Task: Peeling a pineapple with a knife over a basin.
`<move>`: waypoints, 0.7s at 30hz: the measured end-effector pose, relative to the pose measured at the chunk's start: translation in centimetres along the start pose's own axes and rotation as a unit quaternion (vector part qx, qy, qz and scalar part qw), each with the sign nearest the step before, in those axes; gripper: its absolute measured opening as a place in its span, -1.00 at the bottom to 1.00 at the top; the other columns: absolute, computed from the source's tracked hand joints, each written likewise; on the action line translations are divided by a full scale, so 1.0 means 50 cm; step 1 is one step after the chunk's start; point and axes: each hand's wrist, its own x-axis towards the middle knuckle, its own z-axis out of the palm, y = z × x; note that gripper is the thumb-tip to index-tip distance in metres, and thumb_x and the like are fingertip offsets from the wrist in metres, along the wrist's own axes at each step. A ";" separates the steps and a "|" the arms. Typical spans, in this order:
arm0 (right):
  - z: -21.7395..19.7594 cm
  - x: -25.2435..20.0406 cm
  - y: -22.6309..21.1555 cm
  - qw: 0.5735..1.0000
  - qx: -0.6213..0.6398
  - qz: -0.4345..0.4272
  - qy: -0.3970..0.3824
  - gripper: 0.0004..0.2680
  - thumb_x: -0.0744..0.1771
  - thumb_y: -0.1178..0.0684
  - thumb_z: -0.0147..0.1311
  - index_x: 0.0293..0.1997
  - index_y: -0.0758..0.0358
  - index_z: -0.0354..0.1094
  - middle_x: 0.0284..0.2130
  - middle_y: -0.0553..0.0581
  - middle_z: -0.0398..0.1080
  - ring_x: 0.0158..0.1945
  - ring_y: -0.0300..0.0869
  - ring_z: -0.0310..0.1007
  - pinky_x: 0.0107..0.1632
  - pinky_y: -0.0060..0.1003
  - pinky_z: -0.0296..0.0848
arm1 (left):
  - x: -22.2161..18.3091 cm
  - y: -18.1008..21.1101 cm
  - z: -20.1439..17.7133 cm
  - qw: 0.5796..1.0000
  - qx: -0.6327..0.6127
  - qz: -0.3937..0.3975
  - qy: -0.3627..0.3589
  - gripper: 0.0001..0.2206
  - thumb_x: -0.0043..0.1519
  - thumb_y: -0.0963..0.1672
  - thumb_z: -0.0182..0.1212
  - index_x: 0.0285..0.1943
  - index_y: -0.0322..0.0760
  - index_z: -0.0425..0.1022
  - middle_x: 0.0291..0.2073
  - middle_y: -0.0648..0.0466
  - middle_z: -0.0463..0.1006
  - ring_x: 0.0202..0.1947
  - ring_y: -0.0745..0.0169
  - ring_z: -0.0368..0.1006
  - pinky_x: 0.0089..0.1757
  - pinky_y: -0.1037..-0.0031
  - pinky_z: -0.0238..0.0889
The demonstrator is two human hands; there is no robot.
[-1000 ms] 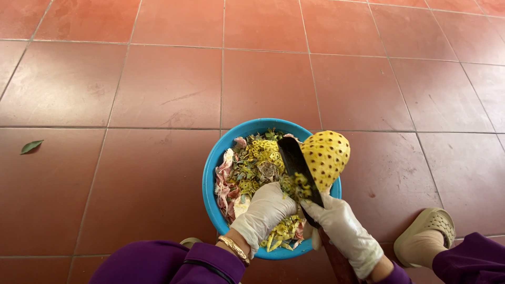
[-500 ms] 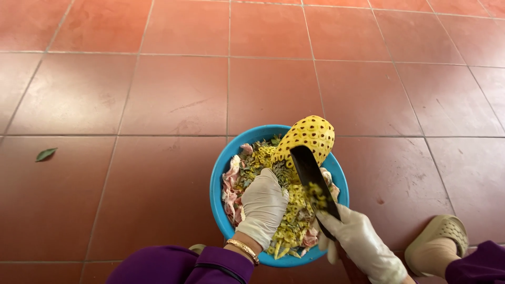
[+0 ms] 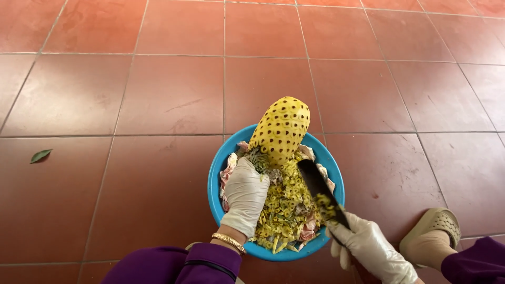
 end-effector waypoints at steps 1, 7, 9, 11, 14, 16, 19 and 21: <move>0.008 -0.004 -0.005 0.999 -0.024 -0.007 -0.040 -0.76 0.39 0.04 0.13 -0.35 0.49 0.43 -0.70 0.42 0.47 -0.81 -0.01 0.27 -0.49 -0.29 0.27 | -0.006 0.008 -0.010 1.000 0.002 -0.001 -0.012 -0.37 0.03 -0.08 0.41 0.25 -0.01 0.11 -0.31 0.11 0.64 -0.33 -0.06 0.59 -0.27 0.12 0.46; 0.039 -0.041 -0.063 0.989 -0.091 0.015 -0.113 -0.74 0.40 0.00 0.11 -0.34 0.45 0.41 -0.72 0.33 0.44 -0.81 -0.12 0.26 -0.47 -0.35 0.29 | -0.019 0.023 -0.032 0.997 -0.068 0.018 0.033 -0.49 0.04 0.01 0.37 0.18 -0.10 0.44 -0.30 0.14 0.67 -0.28 0.07 0.61 -0.20 0.27 0.49; 0.016 -0.021 -0.040 0.992 -0.071 0.022 -0.107 -0.73 0.39 0.00 0.15 -0.36 0.51 0.44 -0.75 0.36 0.43 -0.82 -0.11 0.25 -0.49 -0.34 0.25 | -0.019 0.026 -0.031 0.998 -0.048 -0.022 0.022 -0.35 0.02 0.18 0.44 0.24 -0.03 0.42 -0.42 0.19 0.66 -0.40 0.10 0.60 -0.27 0.25 0.47; -0.016 0.008 0.001 0.998 -0.034 0.000 -0.062 -0.75 0.38 0.04 0.16 -0.36 0.51 0.42 -0.72 0.46 0.48 -0.83 -0.01 0.25 -0.61 -0.33 0.11 | -0.015 0.004 -0.006 0.998 -0.006 0.009 0.059 -0.76 0.02 -0.08 0.39 -0.23 -0.07 0.41 -0.56 0.19 0.54 -0.53 0.06 0.50 -0.46 0.18 0.38; -0.033 -0.022 -0.029 0.998 -0.058 -0.005 -0.021 -0.71 0.39 0.00 0.10 -0.41 0.52 0.42 -0.72 0.49 0.46 -0.79 0.01 0.25 -0.47 -0.25 0.28 | -0.009 0.022 -0.016 0.998 -0.004 -0.051 0.023 -0.71 0.04 -0.04 0.31 -0.09 -0.10 0.46 -0.46 0.04 0.63 -0.38 -0.14 0.57 -0.31 0.09 0.43; -0.040 -0.022 -0.046 0.988 -0.149 0.028 0.000 -0.81 0.38 -0.07 -0.01 -0.03 0.17 0.41 -0.70 0.41 0.47 -0.71 -0.02 0.36 -0.30 -0.29 0.36 | -0.028 0.042 -0.037 0.998 -0.015 -0.055 0.018 -0.68 -0.01 -0.03 0.31 -0.10 -0.13 0.47 -0.36 0.02 0.63 -0.31 -0.16 0.56 -0.24 0.09 0.42; -0.064 0.069 0.024 0.958 -0.282 0.008 0.041 -0.64 0.36 -0.20 -0.06 0.33 -0.22 0.38 -0.58 0.28 0.55 -0.46 -0.04 0.57 -0.12 -0.23 0.53 | -0.008 0.007 0.006 0.997 0.022 -0.064 0.036 -0.53 -0.09 0.04 0.28 0.01 -0.07 0.46 -0.12 0.02 0.62 -0.04 -0.16 0.52 -0.03 0.06 0.39; -0.071 0.132 0.090 0.942 -0.329 -0.031 0.066 -0.65 0.36 -0.24 -0.01 0.32 -0.26 0.36 -0.49 0.21 0.62 -0.30 -0.03 0.68 -0.10 -0.13 0.63 | -0.002 -0.004 0.021 0.994 0.066 -0.075 0.046 -0.41 -0.13 0.11 0.24 0.14 0.03 0.45 0.02 0.05 0.62 0.16 -0.14 0.49 0.11 0.04 0.37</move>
